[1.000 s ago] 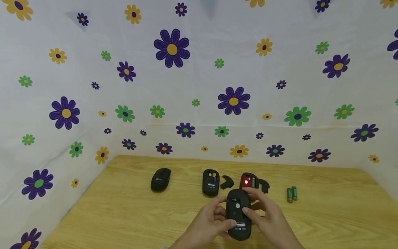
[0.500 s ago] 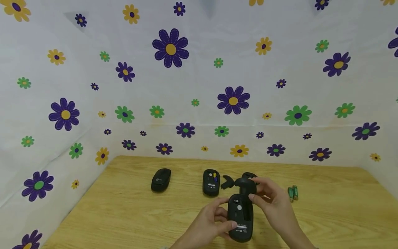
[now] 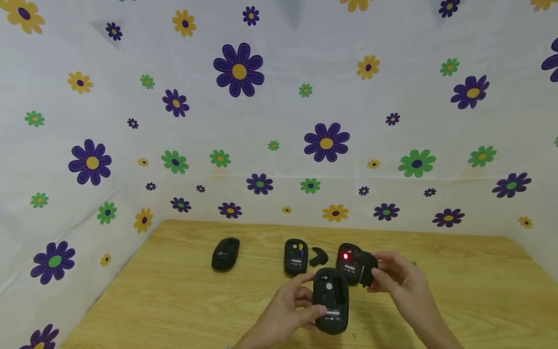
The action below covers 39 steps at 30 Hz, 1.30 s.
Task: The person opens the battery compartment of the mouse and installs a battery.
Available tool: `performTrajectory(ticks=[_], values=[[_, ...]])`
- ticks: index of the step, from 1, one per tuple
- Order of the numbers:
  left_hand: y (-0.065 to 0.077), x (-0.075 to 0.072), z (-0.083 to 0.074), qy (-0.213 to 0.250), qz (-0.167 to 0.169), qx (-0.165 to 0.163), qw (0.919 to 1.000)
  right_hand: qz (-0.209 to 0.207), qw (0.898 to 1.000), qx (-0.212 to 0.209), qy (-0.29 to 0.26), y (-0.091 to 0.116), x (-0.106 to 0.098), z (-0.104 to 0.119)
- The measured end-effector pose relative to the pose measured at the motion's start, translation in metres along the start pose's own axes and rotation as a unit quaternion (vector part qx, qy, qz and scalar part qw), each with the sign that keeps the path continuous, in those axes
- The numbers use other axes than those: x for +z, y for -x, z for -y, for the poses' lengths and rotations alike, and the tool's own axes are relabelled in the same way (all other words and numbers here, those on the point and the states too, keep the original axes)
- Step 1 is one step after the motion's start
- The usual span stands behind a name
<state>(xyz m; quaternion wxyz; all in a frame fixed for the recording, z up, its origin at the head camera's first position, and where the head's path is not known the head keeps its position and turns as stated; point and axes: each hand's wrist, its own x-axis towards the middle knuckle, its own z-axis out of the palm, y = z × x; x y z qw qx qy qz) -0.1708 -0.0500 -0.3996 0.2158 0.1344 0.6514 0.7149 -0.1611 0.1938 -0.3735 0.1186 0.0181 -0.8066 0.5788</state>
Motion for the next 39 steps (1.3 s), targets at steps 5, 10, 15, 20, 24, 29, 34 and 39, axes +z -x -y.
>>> performTrajectory(ticks=[5,10,15,20,24,29,34,39], values=[[0.000,-0.001,-0.001,0.013,0.004,0.006,0.9999,0.019,1.000,0.016,-0.009,-0.002,-0.006,-0.002],[0.000,-0.002,-0.001,0.016,0.003,0.005,0.9999,0.047,0.997,0.054,-0.008,-0.004,-0.010,-0.004],[0.000,-0.004,-0.002,0.015,-0.001,0.000,0.9999,0.095,0.992,0.077,0.003,-0.006,-0.015,-0.009],[0.000,-0.005,-0.002,0.014,-0.003,-0.004,0.9999,0.126,0.989,0.074,0.020,-0.009,-0.019,-0.014],[-0.001,-0.004,-0.003,0.009,-0.002,-0.005,0.9999,0.146,0.985,0.078,0.038,-0.011,-0.022,-0.018],[0.000,-0.002,-0.003,0.001,-0.005,-0.004,1.0000,0.183,0.979,0.080,0.048,-0.014,-0.026,-0.025],[-0.001,-0.003,-0.002,0.000,0.002,0.003,1.0000,0.235,0.966,0.096,0.043,-0.016,-0.032,-0.031],[0.000,-0.005,-0.003,-0.004,0.004,0.000,1.0000,0.271,0.954,0.120,0.051,-0.019,-0.034,-0.035]])
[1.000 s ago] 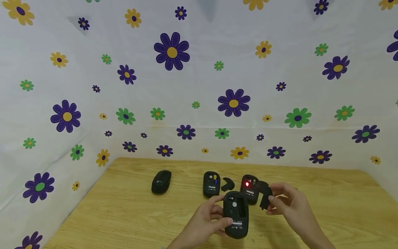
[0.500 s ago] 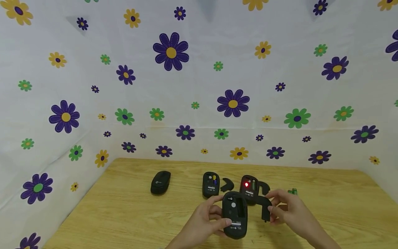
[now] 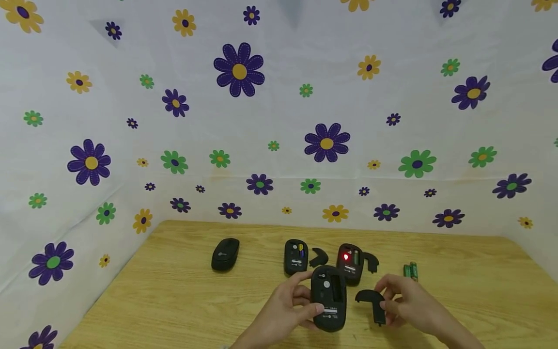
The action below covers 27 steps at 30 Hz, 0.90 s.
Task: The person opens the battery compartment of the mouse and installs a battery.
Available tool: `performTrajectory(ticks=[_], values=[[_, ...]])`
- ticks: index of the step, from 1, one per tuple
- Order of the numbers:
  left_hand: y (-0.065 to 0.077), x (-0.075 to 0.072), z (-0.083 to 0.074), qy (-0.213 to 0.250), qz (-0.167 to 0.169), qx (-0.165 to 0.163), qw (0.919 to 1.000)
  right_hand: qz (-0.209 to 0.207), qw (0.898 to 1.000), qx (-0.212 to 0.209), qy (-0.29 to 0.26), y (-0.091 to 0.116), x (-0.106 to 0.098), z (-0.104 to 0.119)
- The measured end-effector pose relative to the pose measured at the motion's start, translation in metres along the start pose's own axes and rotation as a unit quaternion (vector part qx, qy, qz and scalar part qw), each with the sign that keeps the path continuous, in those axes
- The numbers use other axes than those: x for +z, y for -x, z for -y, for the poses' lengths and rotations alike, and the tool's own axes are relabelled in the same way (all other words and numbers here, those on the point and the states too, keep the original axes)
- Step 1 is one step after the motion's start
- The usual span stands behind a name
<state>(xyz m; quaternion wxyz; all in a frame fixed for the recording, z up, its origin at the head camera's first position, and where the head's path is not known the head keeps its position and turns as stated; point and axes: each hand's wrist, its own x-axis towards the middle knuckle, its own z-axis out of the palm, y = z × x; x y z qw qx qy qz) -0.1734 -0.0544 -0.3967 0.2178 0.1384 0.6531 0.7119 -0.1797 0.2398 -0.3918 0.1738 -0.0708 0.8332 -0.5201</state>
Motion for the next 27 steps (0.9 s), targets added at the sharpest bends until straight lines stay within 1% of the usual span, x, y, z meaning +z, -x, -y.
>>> performTrajectory(ticks=[4,9,19,22,27], values=[[0.000,-0.001,-0.002,-0.001,0.001,0.002,1.0000,0.018,1.000,-0.015,-0.007,-0.001,-0.003,-0.004],[0.001,-0.002,-0.004,0.000,0.005,0.008,1.0000,0.024,0.999,-0.029,0.006,-0.003,-0.007,-0.011],[0.003,-0.004,-0.004,-0.004,0.007,0.015,0.9998,0.035,0.998,-0.007,0.047,-0.009,-0.013,-0.021],[0.002,-0.005,-0.003,-0.003,0.008,0.014,0.9999,0.040,0.998,-0.009,0.052,-0.009,-0.013,-0.024],[0.001,-0.003,-0.002,0.002,0.007,0.006,1.0000,0.037,0.997,0.002,0.061,-0.009,-0.013,-0.026]])
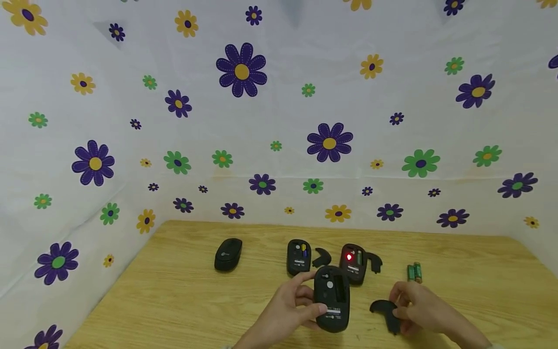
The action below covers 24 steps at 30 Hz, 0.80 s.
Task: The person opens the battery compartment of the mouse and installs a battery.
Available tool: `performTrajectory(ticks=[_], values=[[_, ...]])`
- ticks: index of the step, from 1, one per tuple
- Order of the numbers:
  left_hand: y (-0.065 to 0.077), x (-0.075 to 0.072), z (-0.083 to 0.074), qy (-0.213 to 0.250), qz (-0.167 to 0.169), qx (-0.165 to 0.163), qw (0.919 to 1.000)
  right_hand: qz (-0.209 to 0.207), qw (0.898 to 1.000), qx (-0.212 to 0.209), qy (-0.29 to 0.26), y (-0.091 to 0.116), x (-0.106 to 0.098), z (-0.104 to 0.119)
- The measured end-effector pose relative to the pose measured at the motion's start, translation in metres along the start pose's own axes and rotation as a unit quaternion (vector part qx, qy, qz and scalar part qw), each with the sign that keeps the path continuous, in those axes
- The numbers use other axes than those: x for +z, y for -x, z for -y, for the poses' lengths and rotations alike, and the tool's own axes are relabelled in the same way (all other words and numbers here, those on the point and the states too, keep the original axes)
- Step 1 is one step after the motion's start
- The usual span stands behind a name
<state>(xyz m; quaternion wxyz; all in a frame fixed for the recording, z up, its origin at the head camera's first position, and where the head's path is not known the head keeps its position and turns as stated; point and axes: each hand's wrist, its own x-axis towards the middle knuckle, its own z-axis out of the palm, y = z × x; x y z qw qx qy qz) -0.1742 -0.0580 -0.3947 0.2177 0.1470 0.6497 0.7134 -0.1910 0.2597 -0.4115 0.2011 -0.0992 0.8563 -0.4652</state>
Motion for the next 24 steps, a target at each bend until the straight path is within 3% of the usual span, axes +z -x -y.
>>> performTrajectory(ticks=[15,24], values=[[0.001,-0.001,-0.002,-0.003,0.000,0.002,1.0000,-0.005,1.000,0.004,0.015,0.002,-0.004,-0.002],[0.000,0.001,-0.002,-0.004,0.002,0.008,1.0000,-0.025,1.000,0.001,0.003,0.010,-0.022,-0.003]])
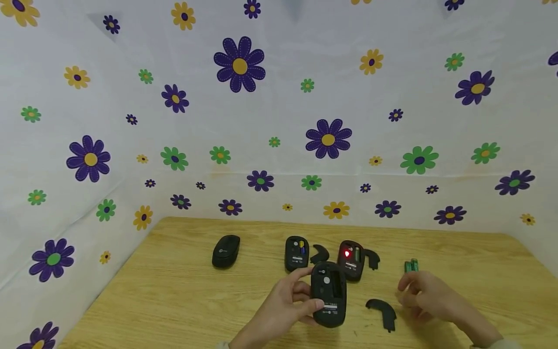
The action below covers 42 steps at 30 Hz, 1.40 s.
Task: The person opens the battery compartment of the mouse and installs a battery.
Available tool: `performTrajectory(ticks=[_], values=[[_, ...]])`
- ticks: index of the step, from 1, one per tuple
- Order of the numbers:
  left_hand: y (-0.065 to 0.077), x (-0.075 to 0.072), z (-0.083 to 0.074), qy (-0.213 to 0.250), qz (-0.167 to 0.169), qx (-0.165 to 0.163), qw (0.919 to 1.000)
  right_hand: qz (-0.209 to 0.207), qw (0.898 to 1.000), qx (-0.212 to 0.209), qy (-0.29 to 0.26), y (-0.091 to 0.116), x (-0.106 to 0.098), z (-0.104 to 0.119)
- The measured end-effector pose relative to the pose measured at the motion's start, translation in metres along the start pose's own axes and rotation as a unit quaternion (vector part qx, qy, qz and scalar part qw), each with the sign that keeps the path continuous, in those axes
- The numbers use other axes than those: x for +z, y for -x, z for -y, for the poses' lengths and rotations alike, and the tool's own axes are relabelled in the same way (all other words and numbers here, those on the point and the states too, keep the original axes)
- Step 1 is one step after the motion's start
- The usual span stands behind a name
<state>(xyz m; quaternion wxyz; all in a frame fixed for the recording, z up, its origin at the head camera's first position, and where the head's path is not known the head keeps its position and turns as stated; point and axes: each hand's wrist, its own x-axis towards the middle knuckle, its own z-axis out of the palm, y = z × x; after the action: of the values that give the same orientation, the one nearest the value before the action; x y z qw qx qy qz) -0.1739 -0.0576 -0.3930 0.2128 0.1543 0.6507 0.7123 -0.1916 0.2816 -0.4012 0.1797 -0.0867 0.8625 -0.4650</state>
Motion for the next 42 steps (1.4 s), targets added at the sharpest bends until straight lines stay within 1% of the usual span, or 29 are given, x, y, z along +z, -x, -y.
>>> performTrajectory(ticks=[4,7,12,17,27,35,42], values=[[0.000,0.000,0.000,-0.003,-0.003,0.000,1.0000,-0.004,1.000,-0.002,-0.009,0.002,-0.009,0.000],[0.000,0.000,0.001,-0.003,-0.006,-0.003,1.0000,-0.013,1.000,0.006,-0.008,0.002,-0.013,0.001],[0.001,-0.001,0.003,-0.002,-0.005,-0.004,1.0000,-0.047,0.998,0.029,0.009,0.001,-0.017,0.001],[0.001,-0.001,0.004,0.003,-0.001,-0.006,1.0000,-0.080,0.995,0.050,0.013,-0.001,-0.022,-0.003],[-0.001,-0.001,0.002,-0.001,-0.006,-0.009,0.9999,-0.121,0.991,0.053,0.004,-0.004,-0.034,-0.010],[0.000,-0.001,0.000,-0.001,-0.004,-0.003,1.0000,-0.123,0.990,0.067,0.008,-0.005,-0.043,-0.010],[0.000,-0.001,0.001,0.002,-0.004,-0.004,1.0000,-0.137,0.987,0.079,0.006,-0.008,-0.048,-0.009]])
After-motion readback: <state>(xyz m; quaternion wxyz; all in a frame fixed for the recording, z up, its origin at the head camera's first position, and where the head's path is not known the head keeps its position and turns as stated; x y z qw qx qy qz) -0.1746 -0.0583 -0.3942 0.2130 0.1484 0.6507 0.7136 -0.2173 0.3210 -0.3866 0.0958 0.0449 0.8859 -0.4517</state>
